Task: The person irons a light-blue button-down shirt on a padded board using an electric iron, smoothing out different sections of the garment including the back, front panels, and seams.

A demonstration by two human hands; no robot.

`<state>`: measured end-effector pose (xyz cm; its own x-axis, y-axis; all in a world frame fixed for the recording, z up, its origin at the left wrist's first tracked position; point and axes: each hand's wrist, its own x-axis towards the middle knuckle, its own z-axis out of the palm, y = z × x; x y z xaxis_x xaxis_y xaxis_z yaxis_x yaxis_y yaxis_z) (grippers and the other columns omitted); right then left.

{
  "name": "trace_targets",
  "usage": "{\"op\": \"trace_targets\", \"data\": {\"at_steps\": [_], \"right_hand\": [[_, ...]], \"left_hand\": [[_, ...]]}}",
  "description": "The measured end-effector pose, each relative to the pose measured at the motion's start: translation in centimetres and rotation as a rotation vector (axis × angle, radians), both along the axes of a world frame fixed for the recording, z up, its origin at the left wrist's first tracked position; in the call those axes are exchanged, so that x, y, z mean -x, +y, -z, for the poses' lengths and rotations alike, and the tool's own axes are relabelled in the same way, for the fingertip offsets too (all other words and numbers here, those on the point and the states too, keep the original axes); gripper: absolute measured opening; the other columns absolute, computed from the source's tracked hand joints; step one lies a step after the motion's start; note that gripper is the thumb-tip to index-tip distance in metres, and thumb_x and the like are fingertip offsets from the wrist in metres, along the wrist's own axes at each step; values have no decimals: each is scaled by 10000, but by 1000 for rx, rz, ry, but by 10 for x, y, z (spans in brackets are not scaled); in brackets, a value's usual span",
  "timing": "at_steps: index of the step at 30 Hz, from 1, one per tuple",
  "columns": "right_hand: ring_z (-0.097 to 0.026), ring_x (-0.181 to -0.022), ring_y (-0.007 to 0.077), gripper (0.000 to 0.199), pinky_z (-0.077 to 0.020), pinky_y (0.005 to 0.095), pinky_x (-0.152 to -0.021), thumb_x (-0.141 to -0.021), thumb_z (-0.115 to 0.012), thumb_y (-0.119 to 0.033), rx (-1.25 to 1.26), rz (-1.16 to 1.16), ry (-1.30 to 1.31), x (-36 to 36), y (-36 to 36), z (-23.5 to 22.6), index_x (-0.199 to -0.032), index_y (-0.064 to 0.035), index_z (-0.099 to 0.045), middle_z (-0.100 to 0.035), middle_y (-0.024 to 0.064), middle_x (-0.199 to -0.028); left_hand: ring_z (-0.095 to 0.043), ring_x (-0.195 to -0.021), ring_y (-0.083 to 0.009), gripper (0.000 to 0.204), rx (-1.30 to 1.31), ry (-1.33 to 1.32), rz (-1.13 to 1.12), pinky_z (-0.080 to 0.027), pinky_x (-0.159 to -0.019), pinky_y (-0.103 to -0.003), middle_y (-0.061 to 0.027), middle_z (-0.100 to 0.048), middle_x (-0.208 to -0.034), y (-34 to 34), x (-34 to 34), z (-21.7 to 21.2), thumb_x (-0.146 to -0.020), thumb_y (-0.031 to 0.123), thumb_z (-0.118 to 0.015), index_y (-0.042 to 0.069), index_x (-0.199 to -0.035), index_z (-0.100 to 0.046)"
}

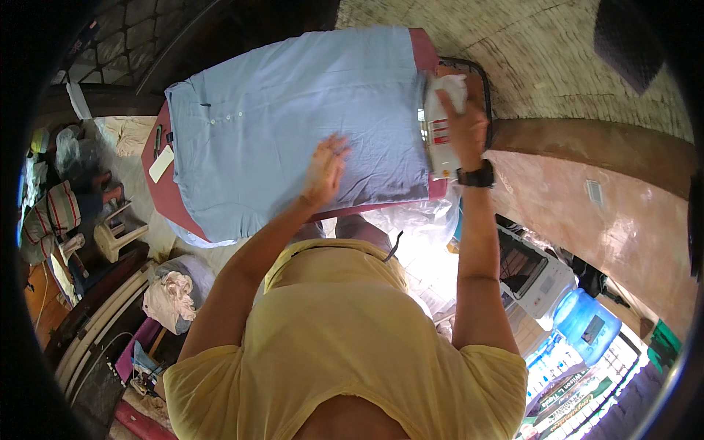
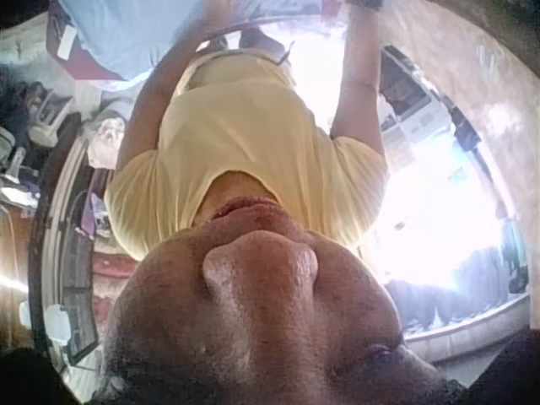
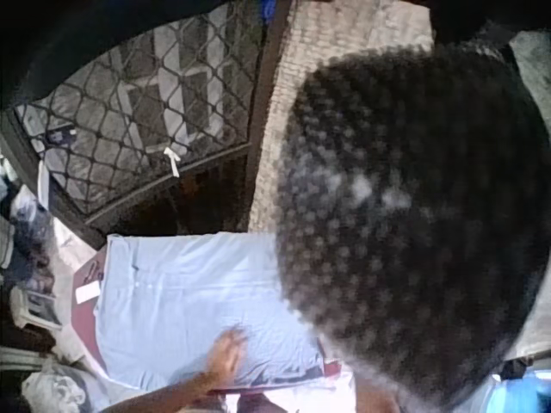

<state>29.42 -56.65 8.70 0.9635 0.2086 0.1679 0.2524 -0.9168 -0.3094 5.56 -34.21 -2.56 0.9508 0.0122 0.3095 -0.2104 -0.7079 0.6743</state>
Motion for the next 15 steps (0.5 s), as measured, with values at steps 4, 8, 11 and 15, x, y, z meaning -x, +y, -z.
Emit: {"op": "trace_targets", "data": {"at_steps": [4, 8, 11, 15], "right_hand": [[-646, -605, 421, 583, -486, 478, -501, -830, -660, -602, -146, -122, -1, 81, 53, 14, -796, -21, -634, -636, 238, -655], [-648, -615, 427, 578, -503, 492, -522, -837, -664, -583, -85, -3, 40, 116, 57, 15, -763, -13, -613, -631, 231, -632], [-649, -593, 411, 548, -506, 486, -519, -841, -681, -550, -68, 50, -13, 129, 30, 19, -762, -12, -611, -630, 217, -616], [-647, -544, 361, 507, -494, 449, -487, -841, -709, -503, -140, -1, -61, 137, -9, 20, -756, -14, -605, -624, 192, -593]], "left_hand": [[-259, -1445, -332, 477, -282, 136, -115, -234, -1161, -536, -82, -319, -1550, 20, 4, -4, -969, 157, -476, 104, -1440, -419], [-239, -1454, -326, 500, -361, 171, -96, -229, -1158, -549, -69, -296, -1563, 21, 5, -8, -984, 188, -448, 125, -1475, -379], [-232, -1461, -298, 489, -413, 183, -101, -234, -1168, -523, -51, -289, -1568, 22, 6, -5, -994, 214, -441, 141, -1474, -387], [-228, -1464, -293, 487, -399, 189, -109, -232, -1172, -516, -45, -282, -1572, 21, 6, -9, -998, 213, -437, 150, -1478, -382]]}}
